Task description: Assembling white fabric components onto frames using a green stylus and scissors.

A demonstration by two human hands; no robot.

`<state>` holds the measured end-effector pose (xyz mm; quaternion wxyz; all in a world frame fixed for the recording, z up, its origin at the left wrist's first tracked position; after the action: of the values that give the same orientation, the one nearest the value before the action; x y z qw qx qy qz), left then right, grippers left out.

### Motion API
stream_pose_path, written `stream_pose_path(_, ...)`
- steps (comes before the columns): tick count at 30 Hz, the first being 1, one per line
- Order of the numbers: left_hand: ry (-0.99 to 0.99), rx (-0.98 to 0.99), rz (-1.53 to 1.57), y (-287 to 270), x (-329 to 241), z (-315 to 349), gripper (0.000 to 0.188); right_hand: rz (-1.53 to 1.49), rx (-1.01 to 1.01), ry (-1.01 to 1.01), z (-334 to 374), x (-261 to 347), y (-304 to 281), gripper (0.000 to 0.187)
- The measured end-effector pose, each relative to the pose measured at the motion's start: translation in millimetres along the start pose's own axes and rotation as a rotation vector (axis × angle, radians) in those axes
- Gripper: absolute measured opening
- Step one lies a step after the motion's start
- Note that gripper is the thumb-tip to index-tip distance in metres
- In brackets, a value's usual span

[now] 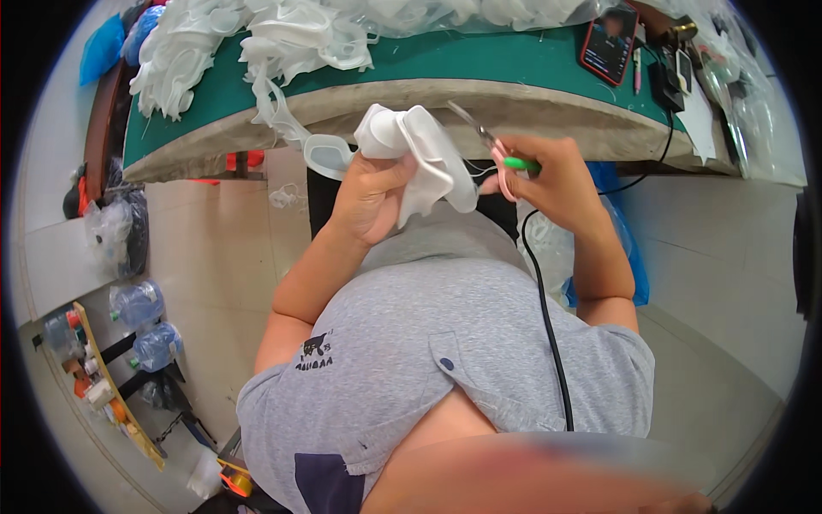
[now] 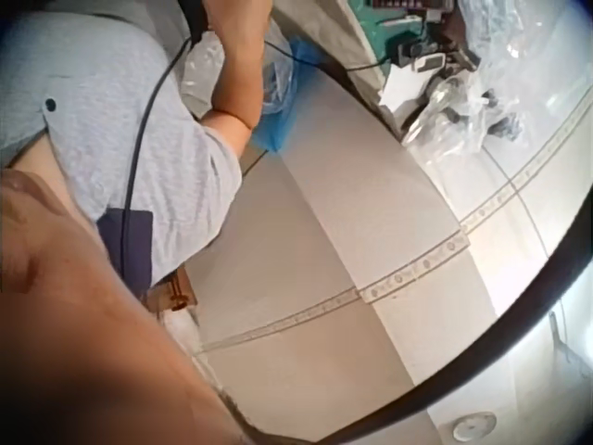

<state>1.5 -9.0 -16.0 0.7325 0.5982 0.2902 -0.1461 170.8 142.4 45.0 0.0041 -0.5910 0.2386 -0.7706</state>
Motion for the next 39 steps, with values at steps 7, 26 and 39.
stream_pose_path(7, 0.093, 0.011, 0.011, 0.6, 0.2, 5.4, 0.045, -0.143, 0.118, -0.119, 10.7, -4.3, 28.6, 0.023)
stream_pose_path(26, 0.292, -0.017, -0.111, -8.9, 5.2, 10.0, 0.054, -0.149, 0.218, -0.095, 9.8, -3.2, 32.0, 0.026)
stream_pose_path(39, 0.331, -0.071, -0.105, -4.2, 4.4, 9.7, 0.054, -0.133, 0.183, -0.131, 8.4, -0.8, 37.7, 0.027)
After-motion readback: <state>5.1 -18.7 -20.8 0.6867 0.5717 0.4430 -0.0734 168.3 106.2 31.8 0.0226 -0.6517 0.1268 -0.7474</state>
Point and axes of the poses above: each hand's wrist, its own z-axis away from the middle knuckle, its own y-axis out of the palm, x = y × z, the point moved 1 cm from there along -z, towards the middle knuckle, and after that the axes turned 7 degrees about x, right-handed, at the moved point
